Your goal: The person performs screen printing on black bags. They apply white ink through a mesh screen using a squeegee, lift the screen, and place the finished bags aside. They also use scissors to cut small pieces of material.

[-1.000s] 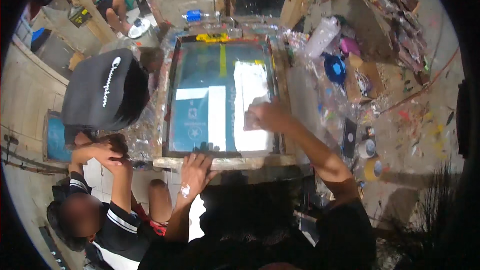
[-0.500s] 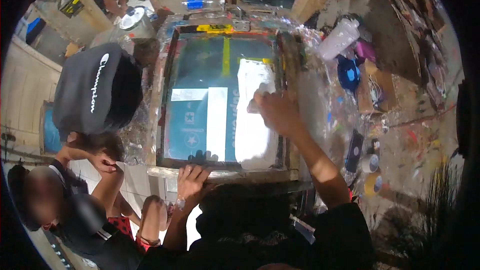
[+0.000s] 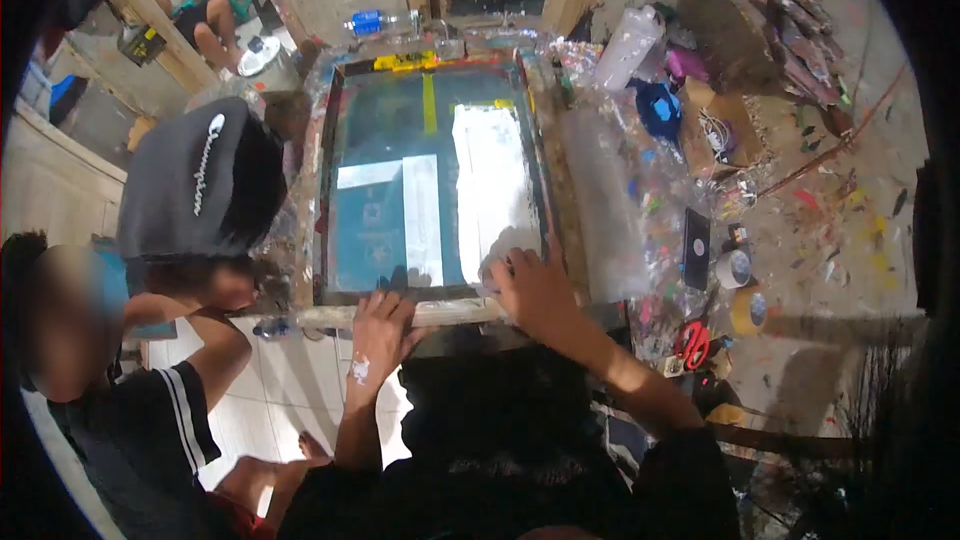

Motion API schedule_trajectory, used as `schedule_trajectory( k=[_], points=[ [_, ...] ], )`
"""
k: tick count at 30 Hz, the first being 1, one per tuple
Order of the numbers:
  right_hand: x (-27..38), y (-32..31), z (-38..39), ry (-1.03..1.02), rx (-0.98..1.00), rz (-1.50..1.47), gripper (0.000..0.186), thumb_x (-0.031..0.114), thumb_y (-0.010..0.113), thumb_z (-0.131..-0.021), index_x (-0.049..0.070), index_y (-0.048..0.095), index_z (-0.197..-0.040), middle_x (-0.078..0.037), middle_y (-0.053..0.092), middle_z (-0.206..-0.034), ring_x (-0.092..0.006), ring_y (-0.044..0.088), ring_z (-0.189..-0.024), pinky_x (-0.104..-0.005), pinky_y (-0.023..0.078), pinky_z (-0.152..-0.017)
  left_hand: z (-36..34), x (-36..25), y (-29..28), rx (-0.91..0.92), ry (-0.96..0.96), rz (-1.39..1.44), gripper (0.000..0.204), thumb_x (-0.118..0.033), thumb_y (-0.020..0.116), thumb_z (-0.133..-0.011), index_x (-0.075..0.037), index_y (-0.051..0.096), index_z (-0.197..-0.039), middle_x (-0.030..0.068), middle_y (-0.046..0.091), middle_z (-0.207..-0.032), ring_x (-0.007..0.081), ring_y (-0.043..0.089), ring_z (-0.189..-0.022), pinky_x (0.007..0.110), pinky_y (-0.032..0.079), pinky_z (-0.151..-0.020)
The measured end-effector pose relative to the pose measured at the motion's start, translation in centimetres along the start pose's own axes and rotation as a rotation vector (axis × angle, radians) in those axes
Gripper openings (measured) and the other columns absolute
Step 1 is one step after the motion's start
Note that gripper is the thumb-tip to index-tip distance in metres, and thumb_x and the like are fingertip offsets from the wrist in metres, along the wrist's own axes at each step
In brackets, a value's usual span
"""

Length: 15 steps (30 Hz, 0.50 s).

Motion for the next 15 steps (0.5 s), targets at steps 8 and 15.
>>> schedule_trajectory(
  k=[8,15],
  points=[
    [2.0,-3.7,2.8,0.12,-0.264,-0.01,0.043,0.037,0.08,-0.081,0.007,0.06,-0.105,-0.01,0.057,-0.095,-0.0288,0.057,-0.091,-0.0556,0.037,-0.097,-0.7,-1.6,-4.5,-0.05,0.048,-0.026,0.042,-0.039,0.084,-0.074,-0.004,0.071,-0.092,0.0109,0.064,-0.086,0.0314,0.061,-0.087,0.044,0.047,-0.079],
    [-0.2,-20.3,-5.8,0.013,-0.634,0.125,0.042,0.049,0.071,-0.085,0.008,0.064,-0.077,-0.01,0.063,-0.076,-0.0284,0.062,-0.074,-0.0486,0.049,-0.081,-5.8,-7.0,-17.7,-0.606,0.129,-0.145,0.035,-0.028,0.081,-0.073,-0.006,0.071,-0.099,0.0092,0.066,-0.095,0.0336,0.06,-0.094,0.045,0.044,-0.088]
  ],
)
Point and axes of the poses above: each hand's wrist, its own z-axis away from the middle knuckle, its own y-axis out of the palm, x = y × z, the point moved 10 cm from there along -z, towards the middle knuckle
